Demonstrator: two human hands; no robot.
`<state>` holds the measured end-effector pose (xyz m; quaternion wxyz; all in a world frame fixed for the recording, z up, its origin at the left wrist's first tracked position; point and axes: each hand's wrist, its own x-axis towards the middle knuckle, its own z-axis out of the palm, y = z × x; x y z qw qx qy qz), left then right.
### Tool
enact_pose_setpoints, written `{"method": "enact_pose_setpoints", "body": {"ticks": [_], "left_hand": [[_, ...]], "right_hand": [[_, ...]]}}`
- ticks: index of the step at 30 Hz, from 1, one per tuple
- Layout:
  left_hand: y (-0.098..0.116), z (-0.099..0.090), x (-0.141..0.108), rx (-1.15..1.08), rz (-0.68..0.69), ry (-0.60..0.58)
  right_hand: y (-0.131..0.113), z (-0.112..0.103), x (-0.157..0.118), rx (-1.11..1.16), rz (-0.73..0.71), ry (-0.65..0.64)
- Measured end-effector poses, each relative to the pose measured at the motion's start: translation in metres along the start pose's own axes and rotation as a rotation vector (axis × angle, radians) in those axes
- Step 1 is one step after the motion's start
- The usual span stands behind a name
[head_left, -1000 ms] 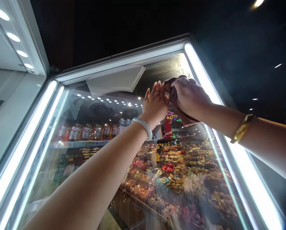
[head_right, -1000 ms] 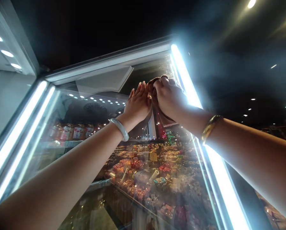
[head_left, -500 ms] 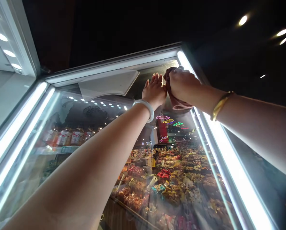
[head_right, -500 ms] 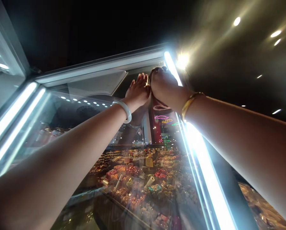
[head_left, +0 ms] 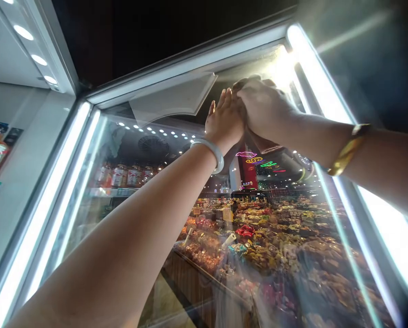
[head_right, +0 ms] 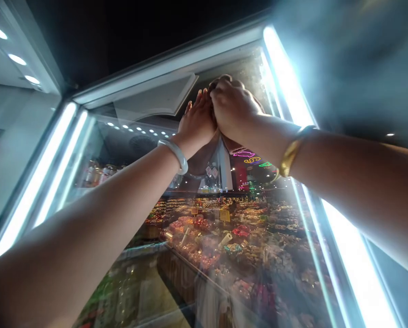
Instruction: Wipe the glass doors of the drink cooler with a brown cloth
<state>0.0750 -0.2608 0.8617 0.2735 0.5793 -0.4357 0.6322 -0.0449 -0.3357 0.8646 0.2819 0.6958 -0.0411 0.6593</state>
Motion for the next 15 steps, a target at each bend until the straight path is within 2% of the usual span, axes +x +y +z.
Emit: {"method": "enact_pose_setpoints", "body": {"ticks": [2, 6, 9, 12, 15], "left_hand": [[-0.009, -0.002, -0.003, 0.007, -0.015, -0.005], [-0.029, -0.007, -0.012, 0.022, -0.004, 0.024], [-0.042, -0.011, -0.017, 0.008, 0.021, 0.002], [-0.058, -0.015, -0.021, 0.004, -0.015, -0.014], [-0.079, -0.02, -0.028, 0.045, -0.04, 0.012]], "right_hand": [[-0.005, 0.005, 0.002, -0.025, -0.008, 0.039], [-0.015, 0.008, -0.004, -0.085, 0.095, 0.09], [-0.038, 0.014, -0.008, -0.1, -0.03, 0.055], [-0.059, 0.02, 0.002, -0.113, -0.116, 0.031], [-0.063, 0.02, 0.015, -0.14, 0.006, 0.042]]}}
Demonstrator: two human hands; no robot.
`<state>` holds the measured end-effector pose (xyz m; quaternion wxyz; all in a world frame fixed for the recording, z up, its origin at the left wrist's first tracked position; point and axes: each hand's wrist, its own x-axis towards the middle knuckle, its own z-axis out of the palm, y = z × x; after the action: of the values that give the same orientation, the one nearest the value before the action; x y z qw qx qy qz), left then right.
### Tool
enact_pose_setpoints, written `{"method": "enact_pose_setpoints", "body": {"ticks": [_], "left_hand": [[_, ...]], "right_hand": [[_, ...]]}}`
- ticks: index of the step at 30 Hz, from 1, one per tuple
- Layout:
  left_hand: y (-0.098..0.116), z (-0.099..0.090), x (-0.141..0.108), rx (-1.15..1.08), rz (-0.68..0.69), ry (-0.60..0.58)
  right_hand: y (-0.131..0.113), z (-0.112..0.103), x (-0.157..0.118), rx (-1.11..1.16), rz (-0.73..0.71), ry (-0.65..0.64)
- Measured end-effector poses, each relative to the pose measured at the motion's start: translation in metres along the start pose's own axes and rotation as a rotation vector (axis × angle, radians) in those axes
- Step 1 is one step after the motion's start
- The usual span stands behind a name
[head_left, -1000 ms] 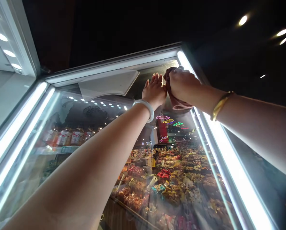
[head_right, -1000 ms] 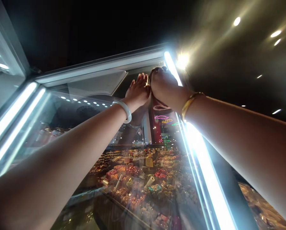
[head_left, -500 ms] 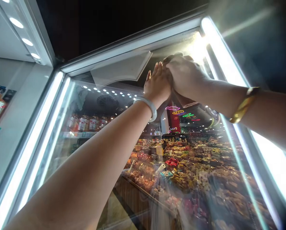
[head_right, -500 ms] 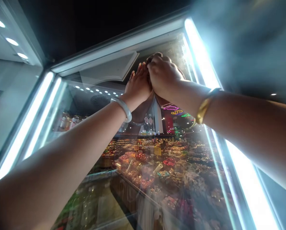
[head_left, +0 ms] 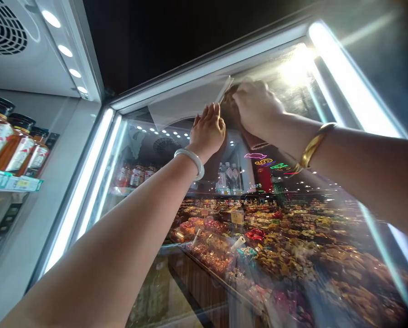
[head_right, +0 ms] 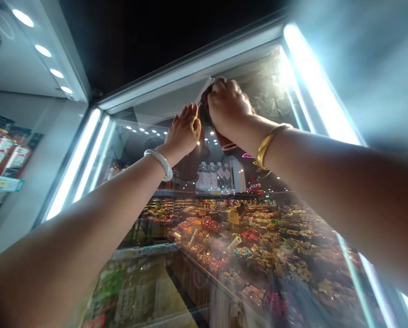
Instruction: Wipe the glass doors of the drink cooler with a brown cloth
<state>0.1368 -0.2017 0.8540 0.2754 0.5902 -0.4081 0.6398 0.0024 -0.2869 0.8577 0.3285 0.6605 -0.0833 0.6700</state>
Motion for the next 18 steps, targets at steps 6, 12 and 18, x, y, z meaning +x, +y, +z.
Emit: {"method": "enact_pose_setpoints", "body": {"ticks": [6, 12, 18], "left_hand": [[-0.025, -0.008, -0.014, 0.024, 0.022, -0.029], [-0.058, -0.011, -0.025, 0.027, -0.002, -0.008], [-0.072, -0.015, -0.031, 0.062, 0.014, -0.032]], "right_hand": [[-0.032, 0.005, -0.013, 0.016, -0.082, -0.05], [-0.056, 0.008, 0.007, 0.054, -0.08, -0.057], [-0.077, 0.014, -0.008, 0.012, -0.206, -0.066]]}}
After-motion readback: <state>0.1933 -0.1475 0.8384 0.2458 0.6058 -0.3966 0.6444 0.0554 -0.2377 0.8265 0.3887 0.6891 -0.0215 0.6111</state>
